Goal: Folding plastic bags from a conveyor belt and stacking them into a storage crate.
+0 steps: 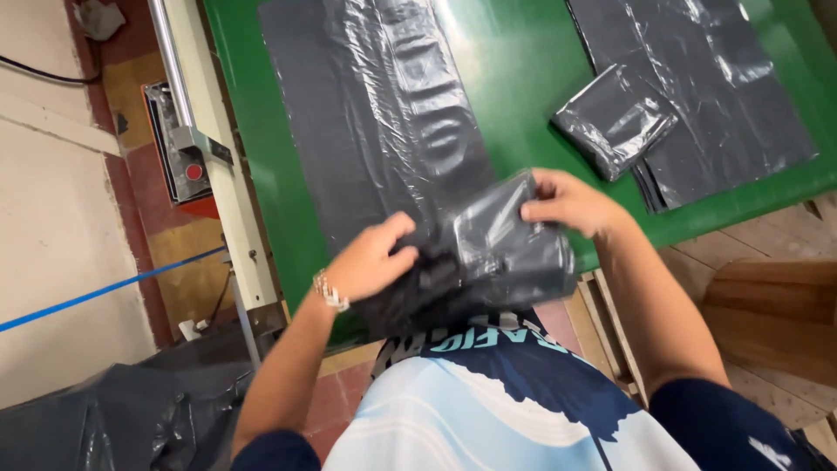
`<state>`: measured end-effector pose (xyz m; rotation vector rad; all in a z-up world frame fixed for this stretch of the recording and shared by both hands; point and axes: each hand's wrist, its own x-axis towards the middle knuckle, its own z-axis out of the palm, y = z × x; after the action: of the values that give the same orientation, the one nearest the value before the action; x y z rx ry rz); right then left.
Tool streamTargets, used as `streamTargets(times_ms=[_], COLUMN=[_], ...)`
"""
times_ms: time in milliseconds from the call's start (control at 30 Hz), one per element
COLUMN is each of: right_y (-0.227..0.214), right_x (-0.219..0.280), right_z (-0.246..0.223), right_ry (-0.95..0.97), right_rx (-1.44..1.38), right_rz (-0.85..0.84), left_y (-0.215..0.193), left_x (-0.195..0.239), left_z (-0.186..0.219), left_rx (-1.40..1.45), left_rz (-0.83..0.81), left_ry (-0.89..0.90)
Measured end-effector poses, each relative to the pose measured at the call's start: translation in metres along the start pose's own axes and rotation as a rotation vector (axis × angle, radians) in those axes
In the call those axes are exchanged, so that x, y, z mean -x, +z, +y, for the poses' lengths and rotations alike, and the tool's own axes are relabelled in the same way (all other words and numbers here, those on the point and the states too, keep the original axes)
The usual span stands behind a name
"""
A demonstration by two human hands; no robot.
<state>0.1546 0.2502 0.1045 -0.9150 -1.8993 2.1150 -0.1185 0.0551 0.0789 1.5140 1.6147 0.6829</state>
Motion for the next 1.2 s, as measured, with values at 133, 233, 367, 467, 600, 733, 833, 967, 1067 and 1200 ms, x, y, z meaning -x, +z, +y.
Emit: streamTargets(times_ms=[133,233,367,467,600,733,833,967,1067,1200], right_y=[-0.053,-0.077,-0.053,-0.042,-0.034,-0.004,0.027,0.065,0.077,0.092], right_x=[-0.065,-0.094,-0.066,-0.054,-0.061,-0.058,-0.052,-0.032,-0.016,0.007], right_z=[0.05,0.083,0.068,0.07,0.075,0.054,0.036,0.04,0.072,0.093], right_ry=[-0.056,-0.077,-0.116,-0.22,-0.36,-0.464,-0.682,-0.856,-0.866,-0.697], right_rx=[0.169,0.216,0.63,0.82,1.13,1.394,1.465,1.487,1.505,1.469], right_rz=[0.136,0.186,0.315,0.331,0.38,0.45,0.311,0.05,0.006,-0.125], left_y=[-0.019,-0.004,0.022,0.05,0.064,0.079,0.083,0.096,0.116,0.106], left_x=[-0.049,-0.072,-0.065,-0.064,-0.053,-0.048,-0.041,0.004,0.042,0.061], left_z=[-0.025,-0.046,-0.034,-0.065,-0.06,-0.064,-0.073,-0.053,-0.048,-0.017], left_rx=[-0.014,-0.363,-0.535,-0.751,-0.898,-0.951,-1.092,-1.046,-1.011,-1.067], left_rz=[-0.053,0.007,0.095,0.289,0.49,0.483,0.68,0.55,0.398,0.443], left_ry=[-0.042,-0.097,-0.064,0.045,0.135,0.074,0.305,0.486,0.444,0.453])
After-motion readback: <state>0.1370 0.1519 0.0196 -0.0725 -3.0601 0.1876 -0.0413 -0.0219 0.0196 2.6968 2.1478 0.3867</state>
